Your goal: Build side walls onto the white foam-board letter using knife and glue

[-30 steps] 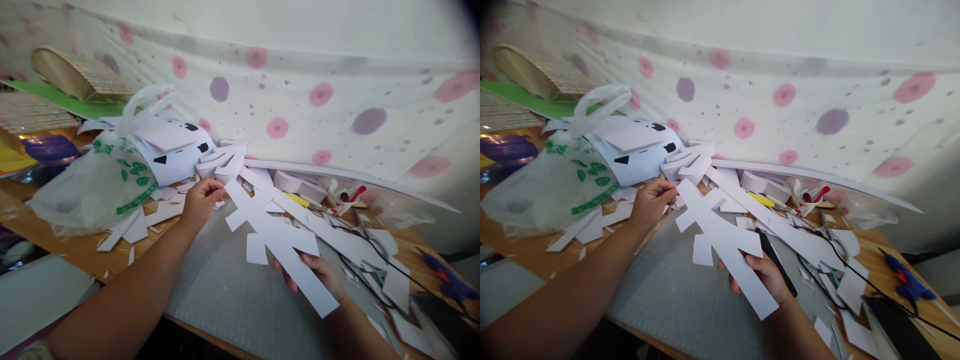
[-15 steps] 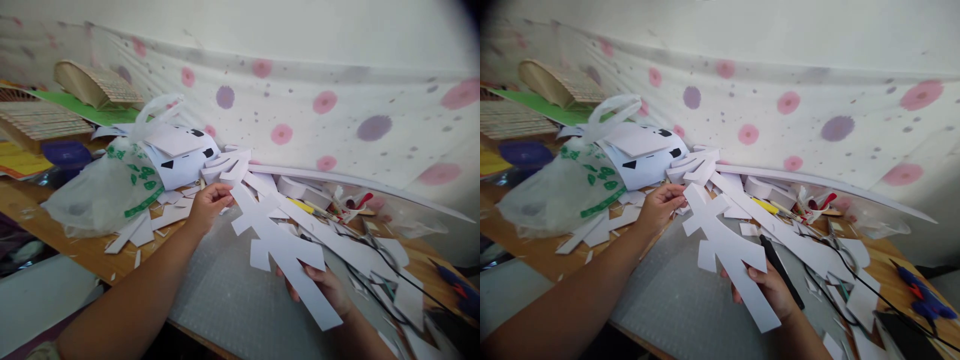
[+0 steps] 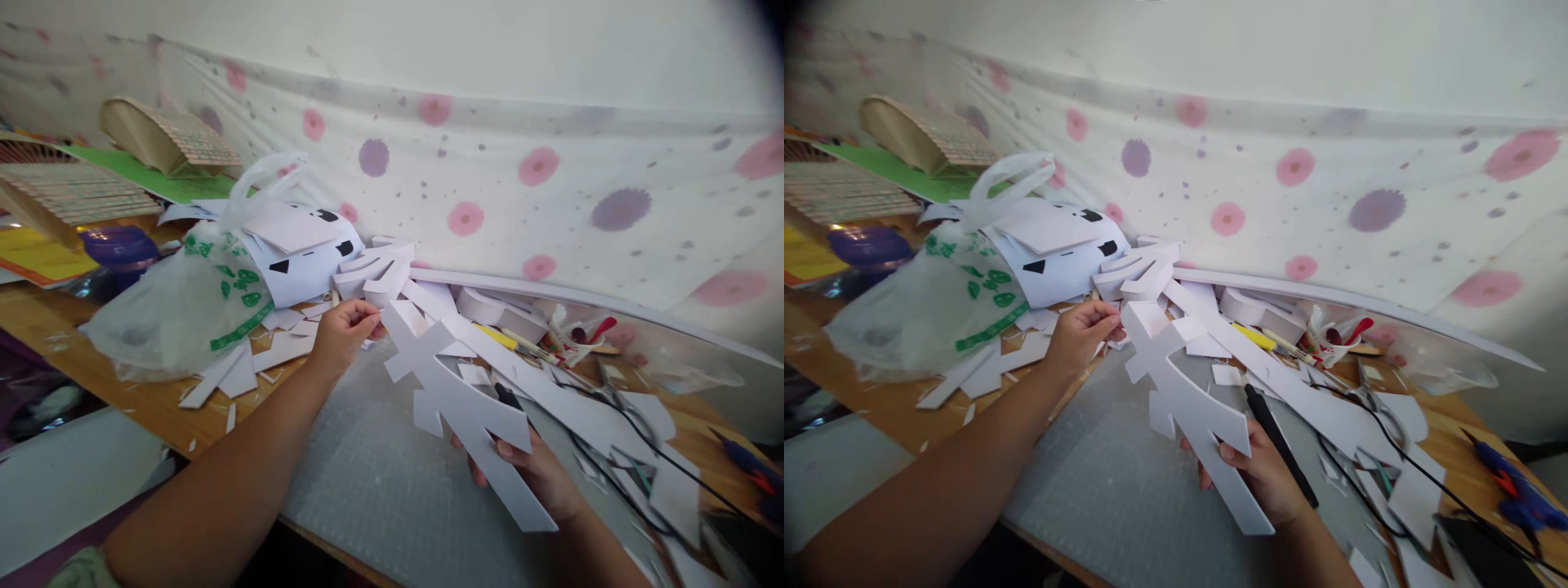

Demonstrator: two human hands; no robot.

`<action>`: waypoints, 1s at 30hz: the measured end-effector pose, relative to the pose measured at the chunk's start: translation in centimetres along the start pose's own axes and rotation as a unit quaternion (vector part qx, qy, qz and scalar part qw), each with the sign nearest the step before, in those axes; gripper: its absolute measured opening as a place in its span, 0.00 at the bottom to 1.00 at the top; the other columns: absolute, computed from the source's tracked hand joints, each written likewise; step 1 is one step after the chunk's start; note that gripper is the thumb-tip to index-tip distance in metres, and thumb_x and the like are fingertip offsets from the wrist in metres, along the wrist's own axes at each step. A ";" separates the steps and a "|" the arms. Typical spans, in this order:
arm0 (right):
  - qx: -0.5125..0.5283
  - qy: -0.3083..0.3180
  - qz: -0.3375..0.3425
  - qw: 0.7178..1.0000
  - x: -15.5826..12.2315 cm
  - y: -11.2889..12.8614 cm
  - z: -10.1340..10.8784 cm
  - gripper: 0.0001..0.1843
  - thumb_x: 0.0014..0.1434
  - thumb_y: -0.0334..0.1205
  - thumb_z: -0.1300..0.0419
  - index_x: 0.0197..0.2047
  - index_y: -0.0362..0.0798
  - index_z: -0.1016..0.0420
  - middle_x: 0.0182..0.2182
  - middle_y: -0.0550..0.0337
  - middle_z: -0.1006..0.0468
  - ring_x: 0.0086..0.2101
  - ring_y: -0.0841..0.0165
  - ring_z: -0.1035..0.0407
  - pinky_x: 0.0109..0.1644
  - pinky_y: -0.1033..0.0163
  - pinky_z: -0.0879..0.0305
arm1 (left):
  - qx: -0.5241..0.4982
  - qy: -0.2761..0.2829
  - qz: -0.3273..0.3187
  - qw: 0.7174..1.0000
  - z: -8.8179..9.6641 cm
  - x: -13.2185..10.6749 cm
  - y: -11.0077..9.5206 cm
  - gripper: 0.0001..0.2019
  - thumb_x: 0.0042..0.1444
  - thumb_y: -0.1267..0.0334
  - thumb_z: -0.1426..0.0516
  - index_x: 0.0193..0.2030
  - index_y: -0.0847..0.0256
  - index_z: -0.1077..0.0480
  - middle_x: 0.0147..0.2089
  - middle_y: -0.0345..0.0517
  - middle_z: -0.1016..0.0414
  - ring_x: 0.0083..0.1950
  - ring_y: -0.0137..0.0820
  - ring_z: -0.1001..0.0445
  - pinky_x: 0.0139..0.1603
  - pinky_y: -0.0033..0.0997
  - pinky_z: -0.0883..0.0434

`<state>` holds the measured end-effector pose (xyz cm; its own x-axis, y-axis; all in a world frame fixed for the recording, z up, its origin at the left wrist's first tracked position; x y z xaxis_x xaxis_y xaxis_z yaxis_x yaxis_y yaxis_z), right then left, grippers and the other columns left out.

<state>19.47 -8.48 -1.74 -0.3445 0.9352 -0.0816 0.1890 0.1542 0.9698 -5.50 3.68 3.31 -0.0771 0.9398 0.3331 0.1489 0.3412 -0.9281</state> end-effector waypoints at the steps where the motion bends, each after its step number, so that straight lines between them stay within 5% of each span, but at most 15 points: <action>1: -0.014 0.000 -0.002 1.000 0.0 0.1 -0.2 0.24 0.43 0.54 0.30 0.37 0.44 0.22 0.32 0.51 0.20 0.22 0.69 0.30 0.26 0.64 0.37 | 0.019 -0.003 -0.002 1.000 0.1 0.1 0.2 0.08 0.46 0.60 0.38 0.29 0.62 0.30 0.23 0.38 0.26 0.25 0.27 0.26 0.28 0.26 0.29; 15: -0.123 0.026 0.029 0.992 0.2 0.5 -1.4 0.23 0.46 0.56 0.32 0.40 0.49 0.19 0.24 0.60 0.25 0.25 0.69 0.32 0.29 0.65 0.36 | 0.219 -0.046 -0.073 0.972 1.0 0.0 0.1 0.01 0.45 0.68 0.44 0.25 0.59 0.32 0.18 0.35 0.28 0.21 0.27 0.29 0.21 0.22 0.38; 30: -0.108 0.032 0.011 0.994 0.1 0.5 -1.4 0.24 0.46 0.57 0.32 0.37 0.46 0.20 0.28 0.56 0.23 0.25 0.69 0.33 0.29 0.64 0.38 | 0.007 -0.038 0.070 0.997 0.5 0.2 0.7 0.03 0.38 0.68 0.43 0.24 0.62 0.34 0.19 0.34 0.29 0.19 0.25 0.30 0.21 0.23 0.31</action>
<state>18.28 -8.73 -0.95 -0.4013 0.9145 -0.0520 -0.0022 0.0558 0.9984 -5.88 4.13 2.69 -0.1316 0.9734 0.1874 0.1489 0.2063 -0.9671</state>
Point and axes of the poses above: each hand's wrist, its own x-axis towards the middle knuckle, its own z-axis out of the back of the hand, y = z × x, the point moved 5 cm from there along x, towards the middle knuckle
